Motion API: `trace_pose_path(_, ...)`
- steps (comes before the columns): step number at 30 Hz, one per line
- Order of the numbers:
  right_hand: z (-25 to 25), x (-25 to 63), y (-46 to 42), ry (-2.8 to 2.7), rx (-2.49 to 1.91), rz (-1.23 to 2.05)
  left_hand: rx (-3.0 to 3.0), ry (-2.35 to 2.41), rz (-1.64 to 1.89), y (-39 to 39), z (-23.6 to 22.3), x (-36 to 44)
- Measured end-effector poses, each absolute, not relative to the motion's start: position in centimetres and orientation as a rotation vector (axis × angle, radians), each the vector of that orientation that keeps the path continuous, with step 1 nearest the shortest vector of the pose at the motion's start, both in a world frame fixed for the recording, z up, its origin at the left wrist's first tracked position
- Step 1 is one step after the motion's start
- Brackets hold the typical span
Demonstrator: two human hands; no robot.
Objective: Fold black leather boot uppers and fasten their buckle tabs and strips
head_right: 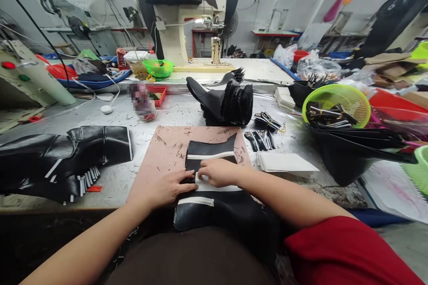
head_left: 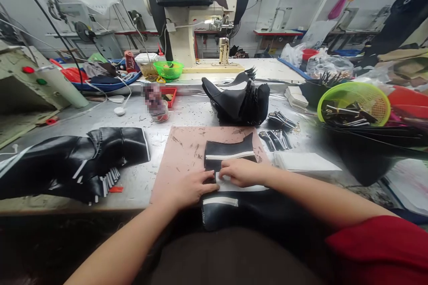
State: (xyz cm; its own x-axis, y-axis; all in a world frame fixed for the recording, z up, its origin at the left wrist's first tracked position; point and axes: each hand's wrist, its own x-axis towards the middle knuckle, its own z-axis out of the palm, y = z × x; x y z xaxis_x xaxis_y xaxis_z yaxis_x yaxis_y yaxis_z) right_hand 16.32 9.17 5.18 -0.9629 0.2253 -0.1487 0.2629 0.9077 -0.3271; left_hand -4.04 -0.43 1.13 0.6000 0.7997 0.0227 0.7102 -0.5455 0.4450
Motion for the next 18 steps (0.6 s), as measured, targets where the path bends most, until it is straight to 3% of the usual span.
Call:
trace_pose_path(7, 5.3, 15.0, 9.6, 2.887, 0.628, -0.729, 2.304, 1.212, 0.424, -0.7, 1.6, -3.9)
trace_pose_path(10, 5.0, 14.3, 9.2, 2.896, 0.512, -0.782, 2.345, 1.191, 0.406, -0.9, 1.8, -3.9)
trace_pose_path(14, 5.3, 16.4, 8.9, 2.781, 0.357, -1.242, 2.342, 1.213, 0.420, -1.2, 1.7, -3.9)
trace_pose_path(18, 5.5, 22.7, 8.8, 2.484, 0.924, -1.671, 2.354, 1.220, 0.418, -1.3, 1.2, -4.1)
